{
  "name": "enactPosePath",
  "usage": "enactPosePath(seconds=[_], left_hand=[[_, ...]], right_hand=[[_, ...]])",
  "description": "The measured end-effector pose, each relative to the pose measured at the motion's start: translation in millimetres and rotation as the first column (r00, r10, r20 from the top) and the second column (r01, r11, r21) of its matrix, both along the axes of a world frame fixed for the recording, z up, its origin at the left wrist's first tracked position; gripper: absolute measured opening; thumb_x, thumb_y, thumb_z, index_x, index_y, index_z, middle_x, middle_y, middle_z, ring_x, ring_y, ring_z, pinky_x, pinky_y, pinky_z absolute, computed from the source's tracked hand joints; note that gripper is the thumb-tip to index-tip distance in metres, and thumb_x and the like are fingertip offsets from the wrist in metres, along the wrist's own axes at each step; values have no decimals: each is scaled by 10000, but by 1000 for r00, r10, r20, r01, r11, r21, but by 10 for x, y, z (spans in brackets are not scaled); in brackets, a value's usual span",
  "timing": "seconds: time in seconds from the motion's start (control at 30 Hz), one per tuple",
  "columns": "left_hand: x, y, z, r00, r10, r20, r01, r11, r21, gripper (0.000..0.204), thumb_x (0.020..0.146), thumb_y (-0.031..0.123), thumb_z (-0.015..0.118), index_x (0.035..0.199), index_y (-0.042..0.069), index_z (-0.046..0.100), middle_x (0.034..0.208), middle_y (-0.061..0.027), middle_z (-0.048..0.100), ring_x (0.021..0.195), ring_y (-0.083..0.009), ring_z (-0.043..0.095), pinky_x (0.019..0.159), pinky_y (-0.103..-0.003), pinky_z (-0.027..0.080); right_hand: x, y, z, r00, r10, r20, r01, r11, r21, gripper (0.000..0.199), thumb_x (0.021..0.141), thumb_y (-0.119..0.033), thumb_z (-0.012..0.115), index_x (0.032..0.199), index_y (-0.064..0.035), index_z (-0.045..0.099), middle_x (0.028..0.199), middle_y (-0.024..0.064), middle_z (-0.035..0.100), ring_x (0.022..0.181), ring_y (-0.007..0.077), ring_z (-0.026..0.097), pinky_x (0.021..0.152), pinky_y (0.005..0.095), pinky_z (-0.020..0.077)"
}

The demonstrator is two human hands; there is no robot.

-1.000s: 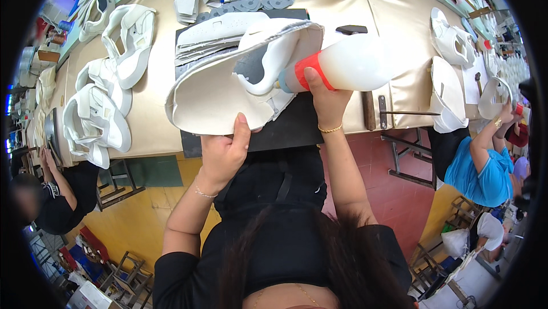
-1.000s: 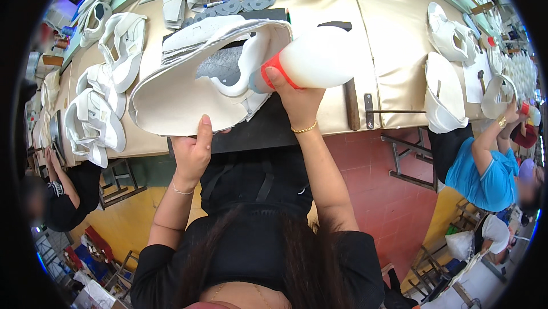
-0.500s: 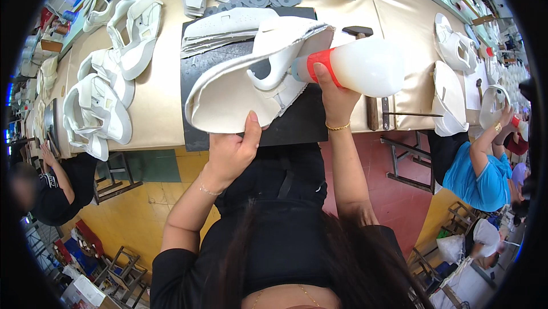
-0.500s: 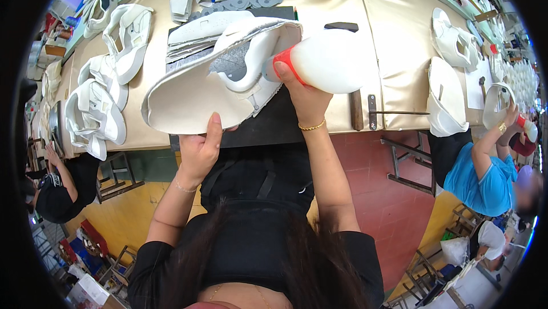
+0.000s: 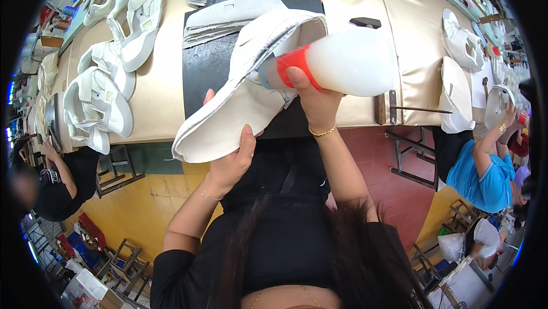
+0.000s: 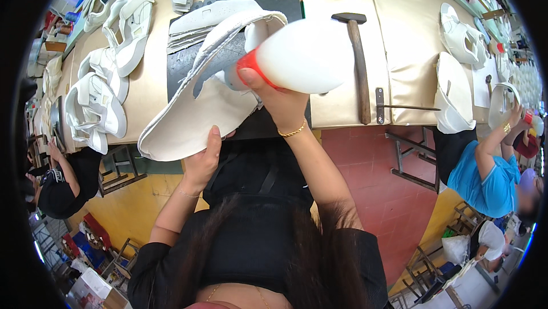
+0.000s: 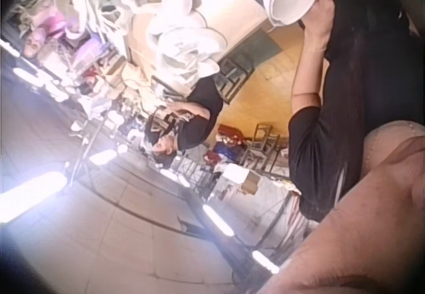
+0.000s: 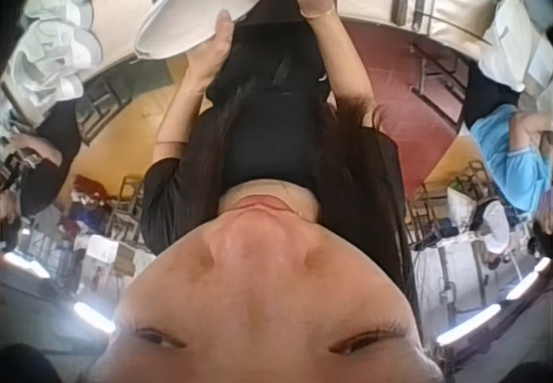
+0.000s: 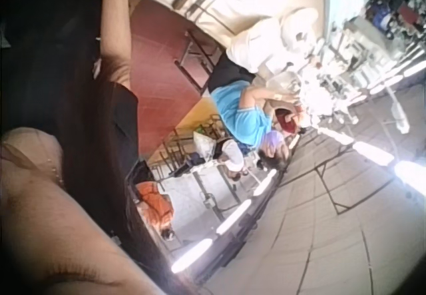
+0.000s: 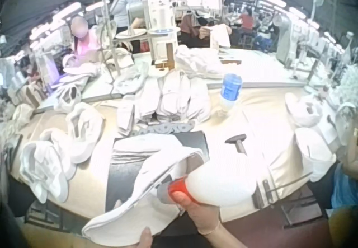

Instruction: The person applies liquid adhesive from a plastic bottle to the inner edges of white shoe uppers, then sets them aside. The process is repeated for multiple uppers in a factory setting.

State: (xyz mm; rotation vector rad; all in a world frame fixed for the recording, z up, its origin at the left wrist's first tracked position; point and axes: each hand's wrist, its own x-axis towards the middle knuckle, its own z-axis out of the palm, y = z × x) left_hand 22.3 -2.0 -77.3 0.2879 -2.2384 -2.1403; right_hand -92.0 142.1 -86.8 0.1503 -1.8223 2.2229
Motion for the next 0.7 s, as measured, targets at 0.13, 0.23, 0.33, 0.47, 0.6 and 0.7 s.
enactPosePath(seconds=[0.13,0.23,0.33,0.47,0.6,0.7], left_hand=[[-12,-4,-28,998,-11,-63,9,999,-31,749,872,16,486,1442,16,0,1302,-186,374,1040,-209,540,832,-303,499],[-29,3,-21,993,19,-120,-30,995,-93,735,863,29,505,1435,-14,46,1298,-185,379,1068,-223,522,884,-312,469],[-21,-23,-15,998,22,-66,-25,998,-53,725,858,33,514,1431,-31,74,1303,-187,386,1090,-225,509,920,-319,444],[-38,-65,-35,1000,-8,-8,8,998,-58,693,861,19,507,1425,-42,108,1284,-183,426,1075,-209,522,914,-323,444],[-140,-33,93,995,-34,-96,18,987,-162,293,929,77,481,1189,-59,464,1038,-135,614,886,-186,627,783,-301,507],[-213,29,287,998,-48,-29,46,997,-68,236,943,97,485,1100,-63,558,969,-126,654,835,-182,648,753,-296,520]], right_hand=[[-43,-144,66,996,46,-78,-39,996,82,359,688,-205,829,953,-26,665,895,51,684,798,145,651,703,283,525],[-85,-109,70,986,77,-149,-41,972,233,337,678,-193,830,942,-46,681,889,42,693,796,144,656,701,279,526],[-86,-20,100,989,125,-79,-104,968,228,302,676,-191,828,914,-62,693,852,33,697,778,140,658,694,271,523],[-49,76,196,988,152,-33,-137,948,287,257,682,-201,824,865,-68,703,809,23,696,760,126,654,685,264,520],[-78,178,221,990,96,-99,-55,933,355,233,688,-212,822,826,-65,705,780,13,691,741,118,647,684,260,519],[-133,267,285,990,10,-137,35,946,321,260,688,-218,823,848,-56,695,787,21,685,743,127,644,691,265,518]])
